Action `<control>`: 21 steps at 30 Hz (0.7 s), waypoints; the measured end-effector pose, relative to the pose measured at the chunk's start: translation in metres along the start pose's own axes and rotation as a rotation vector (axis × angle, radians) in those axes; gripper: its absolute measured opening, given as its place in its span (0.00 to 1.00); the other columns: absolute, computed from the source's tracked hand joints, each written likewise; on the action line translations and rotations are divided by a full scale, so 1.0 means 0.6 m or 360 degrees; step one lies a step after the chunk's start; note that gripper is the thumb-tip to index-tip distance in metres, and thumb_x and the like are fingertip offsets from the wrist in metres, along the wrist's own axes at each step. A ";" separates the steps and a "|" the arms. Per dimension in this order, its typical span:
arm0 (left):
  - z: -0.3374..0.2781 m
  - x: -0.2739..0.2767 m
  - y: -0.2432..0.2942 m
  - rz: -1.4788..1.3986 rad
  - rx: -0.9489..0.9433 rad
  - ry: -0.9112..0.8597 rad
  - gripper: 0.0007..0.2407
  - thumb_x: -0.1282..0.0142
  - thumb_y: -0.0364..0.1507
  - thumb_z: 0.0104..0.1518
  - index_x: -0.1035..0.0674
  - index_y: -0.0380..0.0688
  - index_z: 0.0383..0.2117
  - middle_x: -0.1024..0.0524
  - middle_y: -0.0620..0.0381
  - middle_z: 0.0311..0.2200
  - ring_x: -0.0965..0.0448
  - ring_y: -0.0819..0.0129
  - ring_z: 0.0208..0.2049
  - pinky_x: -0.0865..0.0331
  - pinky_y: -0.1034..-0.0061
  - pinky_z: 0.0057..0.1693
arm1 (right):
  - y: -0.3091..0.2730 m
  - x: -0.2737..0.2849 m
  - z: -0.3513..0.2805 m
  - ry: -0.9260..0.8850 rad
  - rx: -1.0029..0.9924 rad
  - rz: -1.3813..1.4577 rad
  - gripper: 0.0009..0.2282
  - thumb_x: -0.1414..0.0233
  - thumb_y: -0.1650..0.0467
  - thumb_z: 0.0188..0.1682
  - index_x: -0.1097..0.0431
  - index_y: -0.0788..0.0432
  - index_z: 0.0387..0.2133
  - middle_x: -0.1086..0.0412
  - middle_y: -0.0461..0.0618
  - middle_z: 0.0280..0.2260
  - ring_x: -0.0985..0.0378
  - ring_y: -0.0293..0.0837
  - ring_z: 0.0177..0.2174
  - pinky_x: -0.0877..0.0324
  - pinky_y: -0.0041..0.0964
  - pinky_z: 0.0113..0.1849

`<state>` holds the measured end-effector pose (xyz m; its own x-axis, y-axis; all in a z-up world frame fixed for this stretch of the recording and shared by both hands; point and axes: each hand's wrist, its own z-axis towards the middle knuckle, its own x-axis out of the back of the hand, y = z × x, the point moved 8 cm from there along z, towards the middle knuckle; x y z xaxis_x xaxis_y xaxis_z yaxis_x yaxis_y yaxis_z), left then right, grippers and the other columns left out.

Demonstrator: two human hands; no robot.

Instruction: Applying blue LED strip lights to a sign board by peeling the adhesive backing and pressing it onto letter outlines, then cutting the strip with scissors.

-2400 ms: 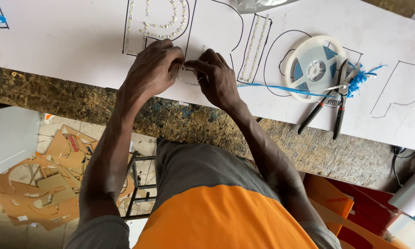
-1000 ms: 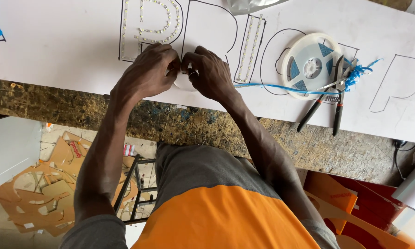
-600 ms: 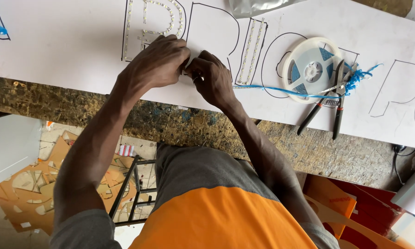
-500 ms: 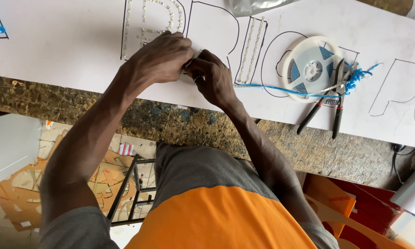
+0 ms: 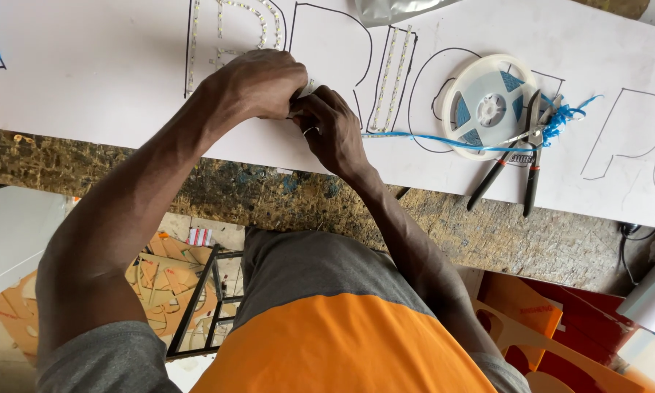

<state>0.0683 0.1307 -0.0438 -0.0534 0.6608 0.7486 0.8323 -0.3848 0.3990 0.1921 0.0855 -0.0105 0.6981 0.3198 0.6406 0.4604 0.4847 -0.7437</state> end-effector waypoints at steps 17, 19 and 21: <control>-0.108 0.045 -0.041 -0.0948 0.0031 0.0645 0.11 0.37 0.32 0.70 0.20 0.43 0.54 0.14 0.37 0.55 0.16 0.41 0.61 0.26 0.35 0.60 | -0.032 0.003 -0.005 -0.0026 0.0251 -0.0251 0.10 0.40 0.76 0.61 0.22 0.49 0.51 0.30 0.49 0.40 0.26 0.54 0.40 0.29 0.51 0.30; -0.117 0.035 -0.038 -0.0971 -0.0035 0.0719 0.09 0.36 0.26 0.68 0.20 0.41 0.51 0.15 0.43 0.48 0.16 0.49 0.51 0.23 0.49 0.55 | -0.031 0.004 -0.002 -0.0045 0.0231 -0.0205 0.07 0.40 0.75 0.61 0.22 0.52 0.49 0.29 0.50 0.40 0.26 0.54 0.40 0.29 0.51 0.31; -0.119 0.010 -0.034 -0.0986 -0.0120 0.0783 0.07 0.36 0.20 0.67 0.19 0.38 0.48 0.16 0.49 0.41 0.16 0.58 0.42 0.21 0.62 0.50 | -0.036 0.013 -0.003 -0.0049 0.0198 -0.0169 0.05 0.40 0.74 0.61 0.21 0.55 0.47 0.28 0.50 0.41 0.26 0.55 0.40 0.29 0.51 0.33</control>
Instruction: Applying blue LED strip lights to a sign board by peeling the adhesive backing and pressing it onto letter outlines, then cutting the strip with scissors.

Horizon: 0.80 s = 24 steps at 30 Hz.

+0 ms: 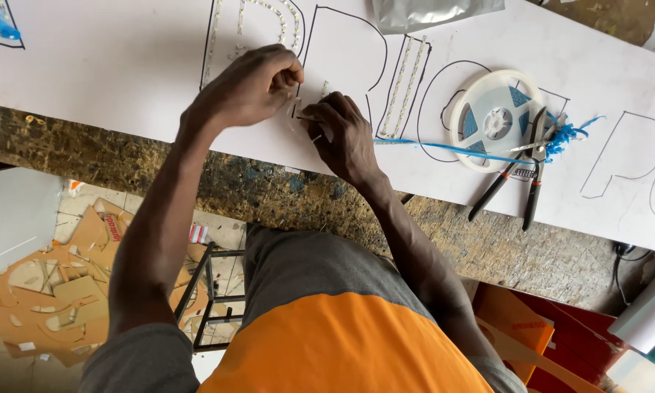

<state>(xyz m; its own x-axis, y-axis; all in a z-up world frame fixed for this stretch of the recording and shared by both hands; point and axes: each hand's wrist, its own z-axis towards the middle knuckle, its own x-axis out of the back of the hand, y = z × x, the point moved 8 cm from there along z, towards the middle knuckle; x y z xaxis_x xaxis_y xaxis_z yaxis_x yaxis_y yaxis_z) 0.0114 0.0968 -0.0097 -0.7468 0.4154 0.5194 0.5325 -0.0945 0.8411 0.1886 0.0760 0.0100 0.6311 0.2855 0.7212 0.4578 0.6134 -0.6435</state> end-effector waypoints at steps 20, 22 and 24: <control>-0.064 -0.045 0.017 0.0328 -0.0006 0.0830 0.10 0.27 0.22 0.58 0.20 0.52 0.35 0.27 0.60 0.37 0.27 0.60 0.43 0.38 0.60 0.64 | 0.014 0.063 0.094 -0.0330 -0.0913 0.1188 0.37 0.60 0.45 0.59 0.23 0.68 0.55 0.39 0.37 0.17 0.41 0.32 0.18 0.44 0.32 0.22; -0.061 -0.047 0.016 0.0354 0.0035 0.0826 0.09 0.29 0.22 0.58 0.20 0.53 0.33 0.27 0.60 0.37 0.28 0.58 0.44 0.38 0.60 0.61 | 0.018 0.080 0.129 -0.0317 -0.0833 0.1174 0.30 0.52 0.51 0.60 0.25 0.66 0.57 0.37 0.39 0.20 0.39 0.32 0.20 0.41 0.30 0.25; -0.054 -0.046 0.012 0.0381 0.0078 0.0819 0.08 0.30 0.23 0.57 0.21 0.53 0.31 0.27 0.60 0.37 0.29 0.56 0.44 0.37 0.60 0.59 | 0.036 0.085 0.154 -0.0304 -0.0756 0.1162 0.24 0.45 0.57 0.61 0.28 0.64 0.59 0.35 0.40 0.22 0.37 0.31 0.22 0.38 0.28 0.27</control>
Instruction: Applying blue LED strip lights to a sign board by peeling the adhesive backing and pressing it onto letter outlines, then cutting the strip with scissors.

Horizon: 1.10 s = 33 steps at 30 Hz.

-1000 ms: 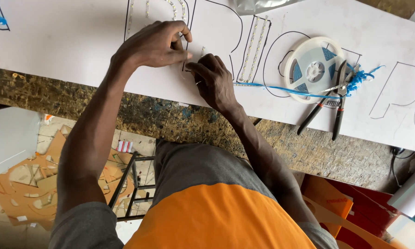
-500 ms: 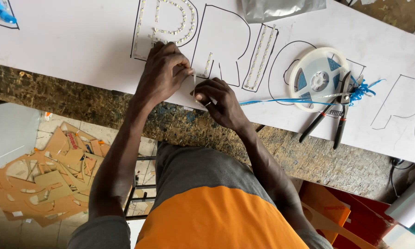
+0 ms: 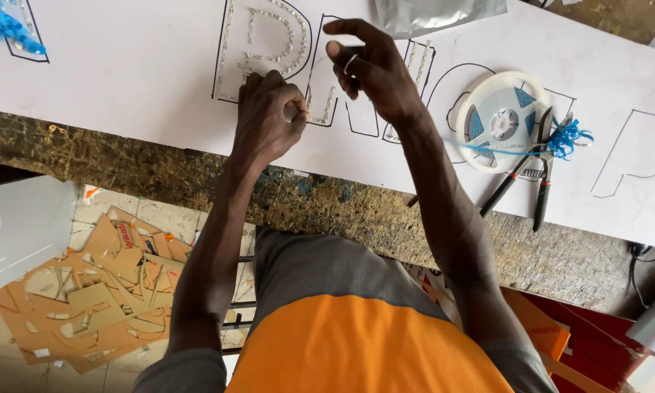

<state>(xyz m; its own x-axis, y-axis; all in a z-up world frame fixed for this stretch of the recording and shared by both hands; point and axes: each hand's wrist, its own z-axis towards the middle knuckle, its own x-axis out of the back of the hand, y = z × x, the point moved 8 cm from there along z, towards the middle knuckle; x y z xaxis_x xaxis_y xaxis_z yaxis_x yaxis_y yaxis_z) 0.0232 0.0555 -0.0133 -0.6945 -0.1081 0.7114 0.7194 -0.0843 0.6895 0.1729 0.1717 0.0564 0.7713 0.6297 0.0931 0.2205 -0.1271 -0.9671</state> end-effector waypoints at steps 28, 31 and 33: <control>-0.081 0.027 0.087 0.0076 -0.0167 0.0453 0.15 0.39 0.17 0.65 0.16 0.41 0.57 0.24 0.48 0.52 0.25 0.47 0.58 0.33 0.50 0.61 | -0.048 0.058 0.051 -0.0961 0.0147 -0.0909 0.12 0.37 0.69 0.61 0.17 0.59 0.54 0.16 0.49 0.39 0.19 0.37 0.32 0.25 0.35 0.37; -0.080 0.027 0.090 0.0109 -0.0180 0.0449 0.14 0.39 0.16 0.65 0.16 0.41 0.56 0.24 0.48 0.52 0.25 0.47 0.58 0.34 0.51 0.62 | -0.022 0.077 0.082 -0.0650 0.0434 -0.1514 0.06 0.37 0.74 0.62 0.14 0.56 0.49 0.15 0.49 0.42 0.16 0.45 0.43 0.25 0.46 0.45; -0.080 0.025 0.093 0.0139 -0.0180 0.0439 0.14 0.38 0.16 0.64 0.15 0.41 0.55 0.23 0.49 0.51 0.25 0.48 0.58 0.34 0.52 0.62 | -0.011 0.073 0.102 -0.0478 0.0632 -0.1778 0.05 0.38 0.75 0.62 0.13 0.56 0.46 0.16 0.50 0.47 0.17 0.53 0.50 0.26 0.54 0.49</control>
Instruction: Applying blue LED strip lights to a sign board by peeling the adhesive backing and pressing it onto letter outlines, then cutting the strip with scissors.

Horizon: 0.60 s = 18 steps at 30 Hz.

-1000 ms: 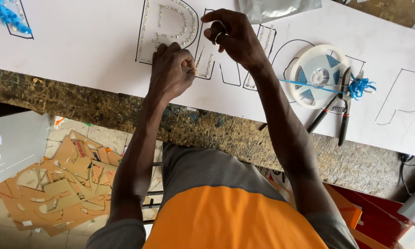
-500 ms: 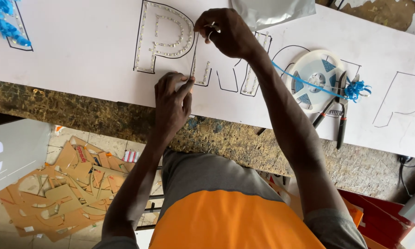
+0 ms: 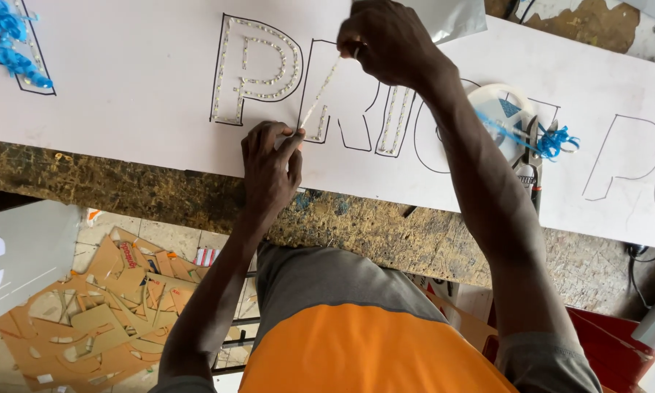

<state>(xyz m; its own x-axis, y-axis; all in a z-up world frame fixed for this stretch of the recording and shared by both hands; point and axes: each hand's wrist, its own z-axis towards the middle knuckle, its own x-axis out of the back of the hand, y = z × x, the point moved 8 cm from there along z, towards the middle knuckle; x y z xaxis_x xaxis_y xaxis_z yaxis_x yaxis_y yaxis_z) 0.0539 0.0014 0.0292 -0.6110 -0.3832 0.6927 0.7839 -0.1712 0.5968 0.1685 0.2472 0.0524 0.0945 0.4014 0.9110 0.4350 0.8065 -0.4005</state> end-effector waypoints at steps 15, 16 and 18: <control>-0.012 -0.019 -0.013 -0.0026 -0.0095 -0.0229 0.17 0.45 0.17 0.67 0.18 0.34 0.62 0.25 0.49 0.72 0.37 0.44 0.78 0.36 0.49 0.72 | 0.022 -0.089 0.091 0.0476 -0.0009 -0.0447 0.13 0.39 0.84 0.37 0.24 0.52 0.24 0.24 0.49 0.29 0.24 0.52 0.20 0.33 0.46 0.20; -0.012 -0.019 -0.014 -0.0037 -0.0110 -0.0264 0.18 0.43 0.17 0.66 0.19 0.34 0.63 0.26 0.49 0.73 0.37 0.44 0.79 0.36 0.48 0.72 | 0.020 -0.086 0.091 0.0468 -0.0018 -0.0402 0.14 0.39 0.85 0.34 0.24 0.52 0.25 0.25 0.49 0.29 0.25 0.52 0.20 0.34 0.46 0.20; -0.012 -0.019 -0.018 -0.0043 -0.0122 -0.0297 0.19 0.42 0.18 0.65 0.20 0.33 0.64 0.27 0.50 0.74 0.38 0.43 0.79 0.35 0.48 0.72 | 0.017 -0.083 0.093 0.0461 -0.0021 -0.0355 0.16 0.39 0.86 0.30 0.23 0.53 0.25 0.25 0.50 0.29 0.26 0.53 0.19 0.35 0.46 0.19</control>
<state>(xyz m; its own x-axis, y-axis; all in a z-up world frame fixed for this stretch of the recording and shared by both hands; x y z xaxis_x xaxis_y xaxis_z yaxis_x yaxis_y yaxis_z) 0.0534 0.0009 0.0121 -0.6362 -0.2037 0.7442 0.7687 -0.2505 0.5886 0.1183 0.2595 -0.0028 0.2448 0.0751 0.9667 0.4849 0.8539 -0.1891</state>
